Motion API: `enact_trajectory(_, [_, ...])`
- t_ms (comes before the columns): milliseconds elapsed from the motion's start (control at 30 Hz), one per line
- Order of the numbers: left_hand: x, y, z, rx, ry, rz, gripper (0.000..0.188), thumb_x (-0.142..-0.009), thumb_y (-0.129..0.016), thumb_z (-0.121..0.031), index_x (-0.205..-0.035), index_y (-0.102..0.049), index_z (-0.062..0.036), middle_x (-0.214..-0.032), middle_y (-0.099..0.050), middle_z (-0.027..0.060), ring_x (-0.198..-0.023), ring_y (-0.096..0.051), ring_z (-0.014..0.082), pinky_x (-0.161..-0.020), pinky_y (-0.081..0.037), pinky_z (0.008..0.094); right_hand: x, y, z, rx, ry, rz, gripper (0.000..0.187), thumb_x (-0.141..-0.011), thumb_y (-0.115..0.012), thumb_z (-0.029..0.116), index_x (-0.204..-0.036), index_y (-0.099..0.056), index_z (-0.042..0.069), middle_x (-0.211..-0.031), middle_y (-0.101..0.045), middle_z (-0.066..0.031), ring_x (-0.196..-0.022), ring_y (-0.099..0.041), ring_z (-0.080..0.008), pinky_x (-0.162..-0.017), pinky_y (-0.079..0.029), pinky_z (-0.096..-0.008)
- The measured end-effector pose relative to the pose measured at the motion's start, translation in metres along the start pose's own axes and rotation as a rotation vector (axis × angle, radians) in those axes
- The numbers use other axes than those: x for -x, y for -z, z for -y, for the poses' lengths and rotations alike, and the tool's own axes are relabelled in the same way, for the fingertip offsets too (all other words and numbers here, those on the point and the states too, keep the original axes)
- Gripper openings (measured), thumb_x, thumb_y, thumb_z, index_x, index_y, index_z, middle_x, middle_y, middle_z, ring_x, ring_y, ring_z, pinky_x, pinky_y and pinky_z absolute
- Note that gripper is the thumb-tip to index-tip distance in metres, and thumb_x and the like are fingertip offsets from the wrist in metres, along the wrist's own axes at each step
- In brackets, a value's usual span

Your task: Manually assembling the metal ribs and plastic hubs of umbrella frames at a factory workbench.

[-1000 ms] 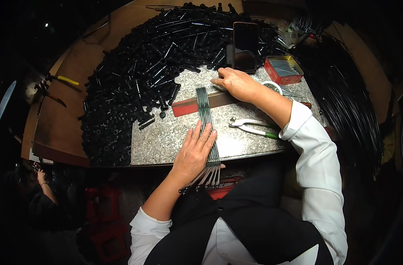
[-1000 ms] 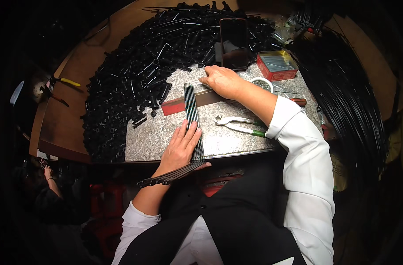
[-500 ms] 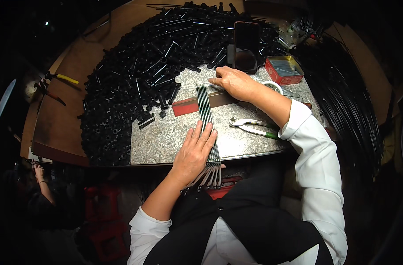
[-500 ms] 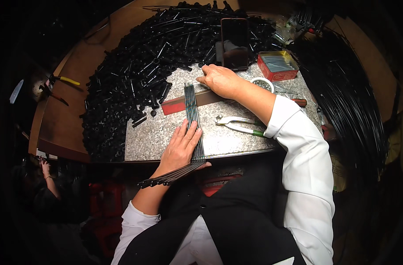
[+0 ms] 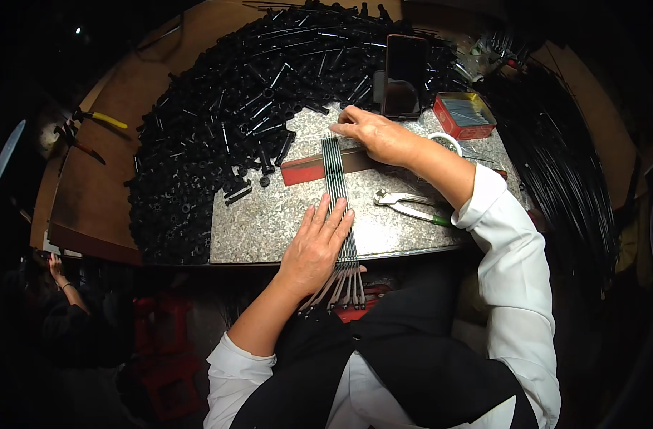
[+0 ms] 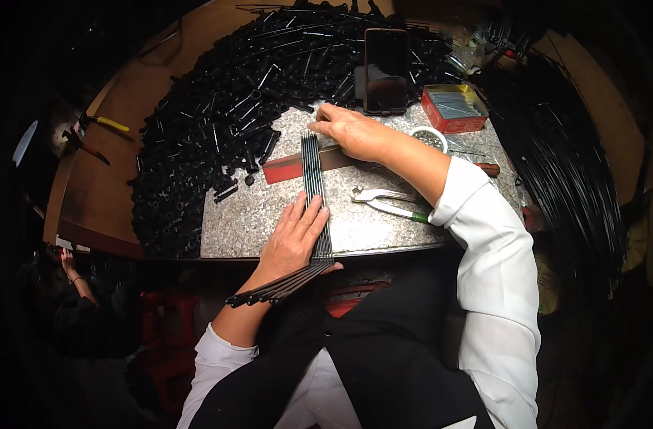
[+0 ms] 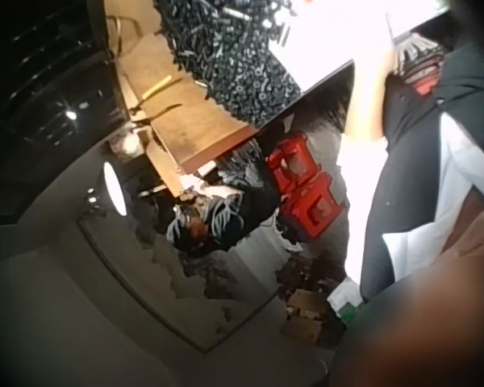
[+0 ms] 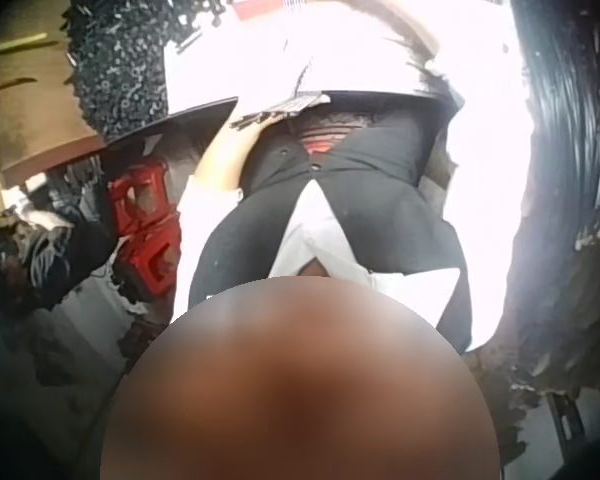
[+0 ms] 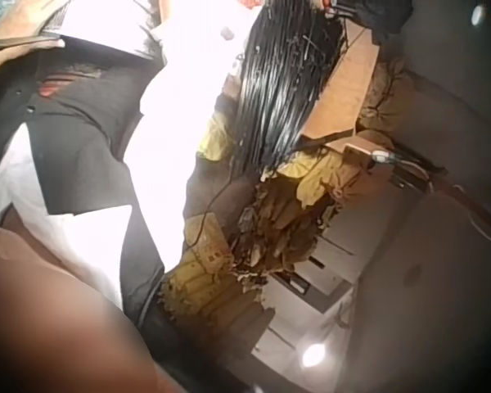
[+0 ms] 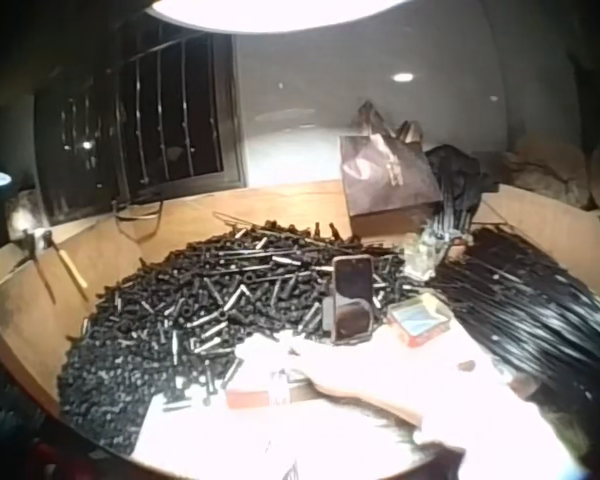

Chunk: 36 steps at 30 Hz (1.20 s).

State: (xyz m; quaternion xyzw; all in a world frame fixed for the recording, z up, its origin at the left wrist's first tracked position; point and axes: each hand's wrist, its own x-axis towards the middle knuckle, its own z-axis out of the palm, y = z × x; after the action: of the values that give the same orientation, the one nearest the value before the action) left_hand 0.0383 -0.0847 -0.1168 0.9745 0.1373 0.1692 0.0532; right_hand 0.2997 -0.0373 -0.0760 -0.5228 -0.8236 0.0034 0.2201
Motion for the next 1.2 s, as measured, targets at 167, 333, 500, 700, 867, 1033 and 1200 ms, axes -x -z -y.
enact_trajectory(167, [0.003,0.0,0.003,0.031,0.019,0.04,0.061,-0.077,-0.056,-0.003,-0.136,-0.041,0.0026,-0.143,-0.036,0.0227,-0.135,-0.028,0.043,-0.108,-0.028,0.0537,0.03,0.034,-0.022,0.225,-0.071,-0.181,0.052,-0.071,-0.055,-0.014,-0.117,-0.06,0.008,-0.11,-0.058,-0.0125,-0.1,-0.061,-0.0305,-0.083,-0.052,-0.0367])
enact_trajectory(333, [0.0,0.0,0.001,0.098,0.01,0.008,0.06,-0.077,-0.056,-0.003,-0.135,-0.042,0.0026,-0.143,-0.037,0.0223,-0.135,-0.029,0.0428,-0.108,-0.028,0.0541,0.094,0.091,-0.103,0.688,-0.348,-0.177,0.017,-0.075,-0.061,0.0,-0.092,-0.065,0.003,-0.101,-0.063,-0.0151,-0.091,-0.062,-0.0347,-0.076,-0.051,-0.0402])
enact_trajectory(500, [0.004,-0.003,0.003,0.056,0.02,0.0,0.059,-0.077,-0.055,-0.002,-0.135,-0.043,0.0022,-0.142,-0.038,0.0219,-0.135,-0.03,0.0428,-0.108,-0.028,0.0543,0.12,0.1,-0.133,0.519,-0.802,0.216,0.014,-0.072,-0.064,0.002,-0.086,-0.065,0.002,-0.091,-0.065,-0.0181,-0.088,-0.062,-0.0346,-0.076,-0.051,-0.04])
enact_trajectory(700, [0.004,-0.002,0.0,0.034,0.028,0.015,0.061,-0.077,-0.053,-0.001,-0.136,-0.042,0.0011,-0.144,-0.036,0.0216,-0.135,-0.029,0.0424,-0.108,-0.028,0.0548,0.138,0.095,-0.147,0.612,-0.622,0.181,0.013,-0.073,-0.065,0.003,-0.085,-0.063,0.0,-0.104,-0.062,-0.0198,-0.093,-0.06,-0.0354,-0.079,-0.05,-0.0395])
enact_trajectory(867, [0.004,0.011,0.001,0.143,0.015,-0.008,0.11,-0.051,-0.084,-0.046,-0.142,-0.035,-0.0095,-0.15,-0.023,0.0204,-0.139,-0.022,0.041,-0.11,-0.023,0.055,0.139,0.104,-0.134,0.679,-0.477,0.13,0.016,-0.077,-0.058,0.004,-0.092,-0.062,-0.001,-0.104,-0.06,-0.023,-0.095,-0.059,-0.0361,-0.083,-0.047,-0.0418])
enact_trajectory(1033, [-0.005,0.06,-0.008,0.89,0.017,-0.027,0.115,-0.048,-0.087,-0.046,-0.141,-0.036,-0.0013,-0.144,-0.037,0.0218,-0.136,-0.032,0.0388,-0.111,-0.026,0.0473,0.117,0.123,-0.067,0.577,-0.592,0.006,0.017,-0.083,-0.056,0.0,-0.1,-0.055,0.0,-0.095,-0.059,-0.021,-0.094,-0.06,-0.0372,-0.08,-0.049,-0.0367])
enact_trajectory(1200, [-0.023,0.106,-0.028,1.304,-0.225,-0.138,0.091,-0.057,-0.087,-0.025,-0.131,-0.045,0.0071,-0.124,-0.057,0.0241,-0.117,-0.056,0.0304,-0.099,-0.045,0.0398,0.094,0.129,0.064,-0.127,-0.34,-0.239,0.012,-0.089,-0.05,-0.006,-0.101,-0.051,-0.002,-0.091,-0.059,-0.0113,-0.085,-0.066,-0.017,-0.071,-0.053,-0.0288])
